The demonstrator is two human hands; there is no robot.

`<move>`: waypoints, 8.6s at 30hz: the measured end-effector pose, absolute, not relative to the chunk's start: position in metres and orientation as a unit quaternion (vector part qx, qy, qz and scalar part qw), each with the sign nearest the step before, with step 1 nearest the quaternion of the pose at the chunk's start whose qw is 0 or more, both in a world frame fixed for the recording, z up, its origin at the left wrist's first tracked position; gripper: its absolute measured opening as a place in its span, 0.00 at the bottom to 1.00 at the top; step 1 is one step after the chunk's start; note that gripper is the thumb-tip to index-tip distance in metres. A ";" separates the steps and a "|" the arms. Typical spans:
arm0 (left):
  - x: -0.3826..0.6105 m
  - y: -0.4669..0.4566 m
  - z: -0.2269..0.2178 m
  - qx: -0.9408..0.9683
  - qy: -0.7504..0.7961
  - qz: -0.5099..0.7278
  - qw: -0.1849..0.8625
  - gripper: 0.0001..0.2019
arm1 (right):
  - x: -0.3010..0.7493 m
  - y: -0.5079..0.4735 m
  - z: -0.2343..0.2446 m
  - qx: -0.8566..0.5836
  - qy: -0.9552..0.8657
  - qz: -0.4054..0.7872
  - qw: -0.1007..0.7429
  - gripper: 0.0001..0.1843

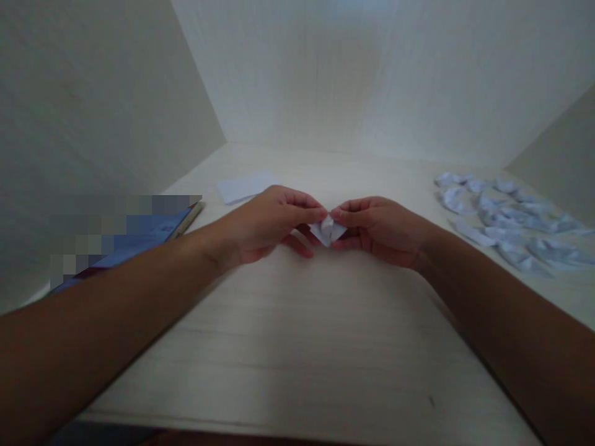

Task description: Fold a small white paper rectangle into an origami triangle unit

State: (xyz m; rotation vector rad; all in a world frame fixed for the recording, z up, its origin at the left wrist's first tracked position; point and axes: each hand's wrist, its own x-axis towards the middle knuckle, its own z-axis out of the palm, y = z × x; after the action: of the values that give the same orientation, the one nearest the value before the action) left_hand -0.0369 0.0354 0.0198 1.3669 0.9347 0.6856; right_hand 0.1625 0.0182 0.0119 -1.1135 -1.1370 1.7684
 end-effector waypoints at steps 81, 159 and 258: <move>-0.028 0.033 0.014 0.541 0.462 0.457 0.534 0.04 | 0.151 0.016 -0.001 -0.368 -0.714 0.394 0.447 0.09; -0.030 0.038 0.011 0.552 0.517 0.387 0.528 0.09 | 0.153 0.012 0.004 -0.330 -0.888 -0.100 0.304 0.09; -0.052 0.054 0.009 0.777 0.450 0.250 0.363 0.06 | 0.173 0.036 -0.007 -0.284 -0.925 0.092 0.234 0.16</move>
State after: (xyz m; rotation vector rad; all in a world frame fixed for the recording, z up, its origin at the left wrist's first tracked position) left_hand -0.0523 0.0537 0.0094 1.9995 1.1577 0.6429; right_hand 0.1734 0.0360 -0.0068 -0.7792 -2.5406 0.2521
